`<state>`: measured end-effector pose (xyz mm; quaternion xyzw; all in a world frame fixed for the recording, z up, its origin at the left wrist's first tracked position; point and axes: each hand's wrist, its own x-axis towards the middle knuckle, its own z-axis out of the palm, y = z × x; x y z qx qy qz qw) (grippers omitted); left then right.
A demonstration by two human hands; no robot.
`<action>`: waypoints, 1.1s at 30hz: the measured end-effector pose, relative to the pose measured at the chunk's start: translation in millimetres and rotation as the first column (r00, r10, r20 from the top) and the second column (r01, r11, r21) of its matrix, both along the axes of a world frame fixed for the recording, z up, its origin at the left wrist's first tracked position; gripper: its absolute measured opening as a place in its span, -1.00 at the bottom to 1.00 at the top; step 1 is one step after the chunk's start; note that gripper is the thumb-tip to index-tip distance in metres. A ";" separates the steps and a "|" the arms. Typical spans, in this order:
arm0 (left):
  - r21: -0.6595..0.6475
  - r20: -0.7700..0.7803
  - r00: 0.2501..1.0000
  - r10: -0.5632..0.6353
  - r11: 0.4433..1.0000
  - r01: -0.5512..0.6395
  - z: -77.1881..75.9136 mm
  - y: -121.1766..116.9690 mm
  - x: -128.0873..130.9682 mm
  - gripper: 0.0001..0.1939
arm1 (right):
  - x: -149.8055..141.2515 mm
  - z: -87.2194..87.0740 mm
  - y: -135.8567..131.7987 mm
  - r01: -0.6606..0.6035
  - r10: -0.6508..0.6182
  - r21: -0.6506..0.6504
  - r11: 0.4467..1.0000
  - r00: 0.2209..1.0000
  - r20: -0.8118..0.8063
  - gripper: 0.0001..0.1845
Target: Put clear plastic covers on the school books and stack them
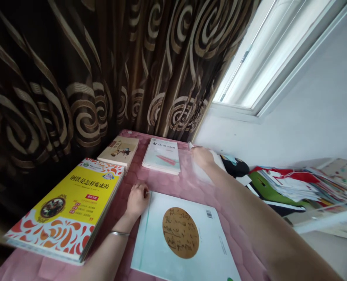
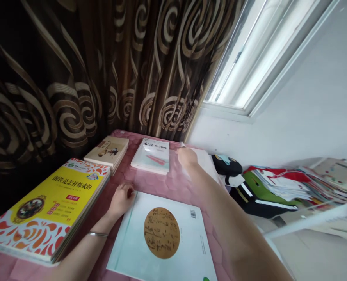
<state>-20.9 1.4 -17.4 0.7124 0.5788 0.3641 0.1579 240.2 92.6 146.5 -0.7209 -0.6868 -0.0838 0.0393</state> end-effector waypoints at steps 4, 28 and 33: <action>0.020 -0.033 0.999 -0.023 1.000 0.023 1.1 -1.6 0.9 -0.80 | -3.2 -20.2 10.9 0.032 -0.031 0.010 0.999 0.995 -0.094 -0.69; 0.128 -0.022 0.997 -0.069 0.989 0.071 -12.3 9.5 -2.9 -0.82 | -44.1 -122.6 -218.8 -0.694 0.398 -0.409 0.593 0.694 -0.601 0.04; 0.112 -0.019 0.997 -0.070 0.991 0.071 -11.4 9.2 -2.8 -0.82 | -39.5 -125.0 -227.0 -0.721 0.498 -0.288 0.630 0.660 -0.563 -0.09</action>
